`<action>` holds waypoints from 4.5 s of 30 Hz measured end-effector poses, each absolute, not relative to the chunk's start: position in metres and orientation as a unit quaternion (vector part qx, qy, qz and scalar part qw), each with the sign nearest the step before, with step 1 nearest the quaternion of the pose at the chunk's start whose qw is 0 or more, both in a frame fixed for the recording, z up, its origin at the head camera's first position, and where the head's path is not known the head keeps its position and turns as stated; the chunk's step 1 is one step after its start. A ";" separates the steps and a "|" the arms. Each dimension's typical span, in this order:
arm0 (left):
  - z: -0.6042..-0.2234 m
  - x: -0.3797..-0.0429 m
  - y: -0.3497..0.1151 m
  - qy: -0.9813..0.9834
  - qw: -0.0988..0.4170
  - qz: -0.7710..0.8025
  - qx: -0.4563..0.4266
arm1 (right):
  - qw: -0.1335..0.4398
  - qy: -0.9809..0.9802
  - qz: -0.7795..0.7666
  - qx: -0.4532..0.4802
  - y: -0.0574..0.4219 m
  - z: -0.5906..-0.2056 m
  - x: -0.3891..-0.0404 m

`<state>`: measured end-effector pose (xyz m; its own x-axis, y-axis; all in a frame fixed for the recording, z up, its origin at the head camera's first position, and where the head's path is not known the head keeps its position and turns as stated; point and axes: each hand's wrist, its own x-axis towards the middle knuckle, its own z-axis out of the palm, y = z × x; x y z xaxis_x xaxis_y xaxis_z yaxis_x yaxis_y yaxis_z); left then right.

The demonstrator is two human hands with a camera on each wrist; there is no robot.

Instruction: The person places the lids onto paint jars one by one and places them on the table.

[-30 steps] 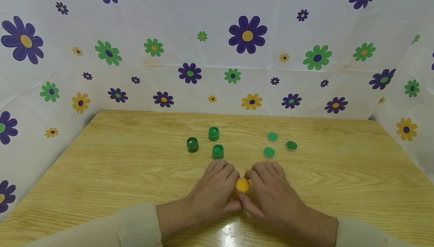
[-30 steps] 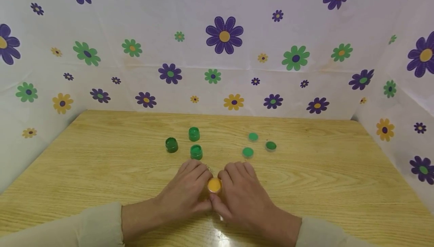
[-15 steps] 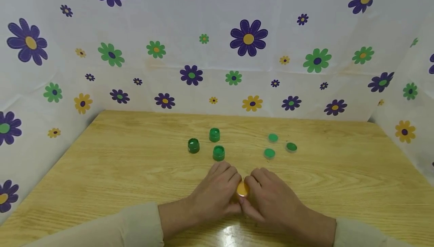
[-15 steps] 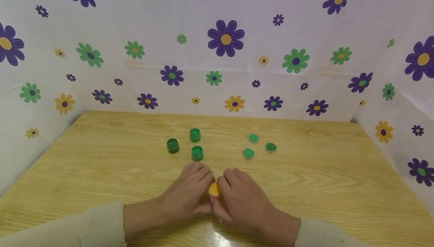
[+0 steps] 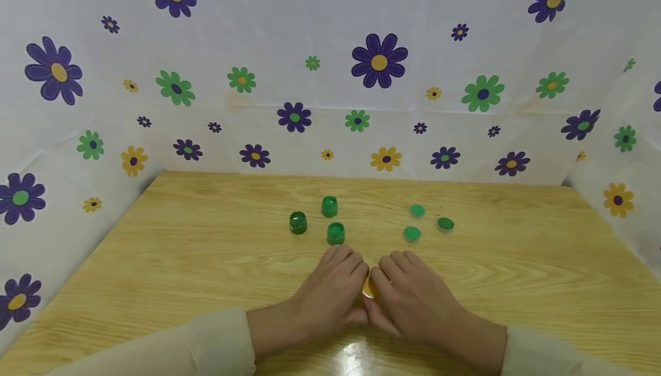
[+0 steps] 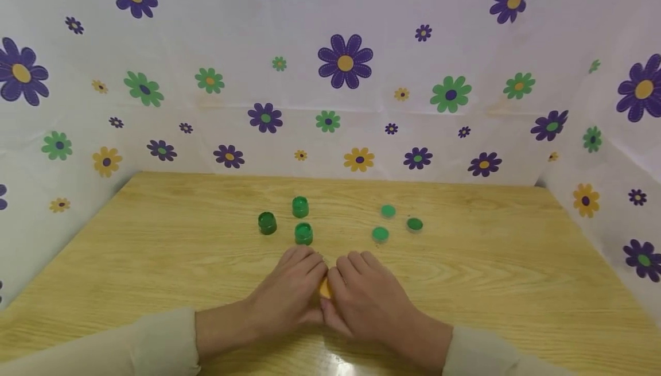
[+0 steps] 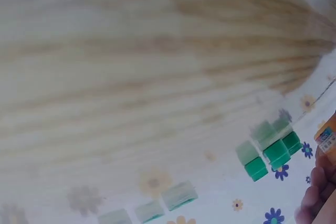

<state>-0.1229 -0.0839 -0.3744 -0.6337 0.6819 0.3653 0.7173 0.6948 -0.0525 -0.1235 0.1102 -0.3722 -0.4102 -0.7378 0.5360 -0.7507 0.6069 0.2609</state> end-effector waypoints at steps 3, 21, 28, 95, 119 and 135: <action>-0.374 -0.124 -0.084 -0.906 0.174 -0.057 -0.382 | 0.309 -0.847 0.012 0.433 0.108 -0.373 -0.125; -0.369 -0.128 -0.085 -0.920 0.098 -0.086 -0.370 | 0.036 -0.935 0.220 0.276 0.100 -0.360 -0.112; -0.374 -0.128 -0.086 -0.925 0.080 -0.125 -0.350 | -0.020 -0.927 0.313 0.207 0.097 -0.367 -0.113; -0.378 -0.128 -0.087 -0.895 0.243 -0.046 -0.371 | 0.295 -0.873 0.047 0.386 0.111 -0.381 -0.123; -0.379 -0.125 -0.093 -0.880 0.263 -0.087 -0.386 | 0.348 -0.829 0.074 0.431 0.106 -0.382 -0.126; -0.378 -0.125 -0.094 -0.887 0.243 -0.079 -0.386 | 0.353 -0.831 0.072 0.423 0.108 -0.381 -0.125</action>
